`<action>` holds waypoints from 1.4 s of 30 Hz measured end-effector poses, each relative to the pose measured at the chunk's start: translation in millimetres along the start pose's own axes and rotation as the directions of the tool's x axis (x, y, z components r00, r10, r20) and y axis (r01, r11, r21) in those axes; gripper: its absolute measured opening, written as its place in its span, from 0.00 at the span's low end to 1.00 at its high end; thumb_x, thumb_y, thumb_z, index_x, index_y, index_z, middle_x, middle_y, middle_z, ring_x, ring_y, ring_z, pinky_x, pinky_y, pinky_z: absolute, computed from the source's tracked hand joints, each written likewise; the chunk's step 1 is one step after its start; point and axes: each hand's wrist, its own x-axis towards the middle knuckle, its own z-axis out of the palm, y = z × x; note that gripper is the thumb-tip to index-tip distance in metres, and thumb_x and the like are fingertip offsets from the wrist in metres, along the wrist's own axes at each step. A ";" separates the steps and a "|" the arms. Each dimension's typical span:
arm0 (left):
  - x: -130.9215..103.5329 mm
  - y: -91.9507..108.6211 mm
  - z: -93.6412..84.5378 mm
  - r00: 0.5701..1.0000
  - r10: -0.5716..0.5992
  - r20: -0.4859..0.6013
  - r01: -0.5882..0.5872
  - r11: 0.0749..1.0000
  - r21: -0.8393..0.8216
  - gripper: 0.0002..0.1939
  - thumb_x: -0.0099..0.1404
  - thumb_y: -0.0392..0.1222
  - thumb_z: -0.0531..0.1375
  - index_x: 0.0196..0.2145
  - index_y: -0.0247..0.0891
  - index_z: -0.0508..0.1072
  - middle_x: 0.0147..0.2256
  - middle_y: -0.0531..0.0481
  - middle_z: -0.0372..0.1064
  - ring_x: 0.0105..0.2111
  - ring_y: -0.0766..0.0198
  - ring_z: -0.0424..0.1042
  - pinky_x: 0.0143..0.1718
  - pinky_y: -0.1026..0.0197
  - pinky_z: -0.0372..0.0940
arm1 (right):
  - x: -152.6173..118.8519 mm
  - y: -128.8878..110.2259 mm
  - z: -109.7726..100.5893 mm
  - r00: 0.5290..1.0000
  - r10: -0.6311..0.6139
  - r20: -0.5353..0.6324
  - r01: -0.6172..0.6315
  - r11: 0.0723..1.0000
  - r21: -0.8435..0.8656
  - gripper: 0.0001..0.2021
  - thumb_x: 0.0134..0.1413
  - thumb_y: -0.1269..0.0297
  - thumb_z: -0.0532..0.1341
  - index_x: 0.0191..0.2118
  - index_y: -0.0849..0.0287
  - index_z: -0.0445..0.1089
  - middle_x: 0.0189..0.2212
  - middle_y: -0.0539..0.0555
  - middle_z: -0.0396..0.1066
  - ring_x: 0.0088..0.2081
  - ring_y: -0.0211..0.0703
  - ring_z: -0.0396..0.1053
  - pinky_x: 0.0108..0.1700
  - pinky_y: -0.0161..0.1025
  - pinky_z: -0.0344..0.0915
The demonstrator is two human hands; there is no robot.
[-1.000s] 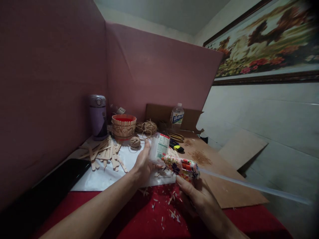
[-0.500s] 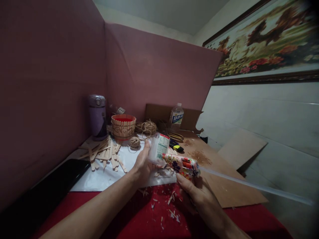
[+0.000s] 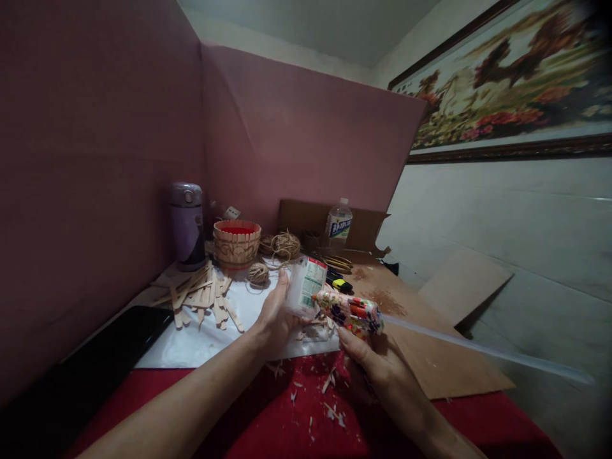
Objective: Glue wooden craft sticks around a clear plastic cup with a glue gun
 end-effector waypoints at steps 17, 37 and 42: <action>1.2 -2.5 -2.7 0.999 -0.024 0.026 0.025 1.000 -0.004 0.25 0.69 0.56 0.47 0.44 0.33 0.73 0.31 0.40 0.75 0.23 0.61 0.73 0.17 0.64 0.66 | 4.6 -6.4 -3.9 0.998 -0.018 -0.064 0.021 0.999 0.050 0.22 0.57 0.44 0.56 0.23 0.57 0.58 0.13 0.43 0.51 0.14 0.31 0.49 0.17 0.32 0.47; -1.8 -0.8 0.5 0.999 -0.018 0.033 0.018 1.000 -0.002 0.26 0.70 0.56 0.46 0.44 0.33 0.73 0.31 0.41 0.75 0.23 0.61 0.74 0.21 0.61 0.68 | -1.6 -0.6 -4.9 0.998 0.001 -0.069 -0.001 1.000 0.001 0.21 0.57 0.45 0.57 0.24 0.57 0.58 0.12 0.42 0.51 0.15 0.30 0.48 0.17 0.32 0.46; 1.0 -1.8 0.7 0.999 -0.014 0.032 0.014 1.000 0.001 0.26 0.71 0.55 0.44 0.43 0.33 0.73 0.27 0.45 0.74 0.21 0.62 0.72 0.18 0.64 0.66 | -1.4 -1.0 -4.0 0.999 0.008 -0.052 -0.007 1.000 0.017 0.21 0.58 0.45 0.56 0.25 0.58 0.60 0.12 0.42 0.51 0.14 0.30 0.48 0.16 0.31 0.46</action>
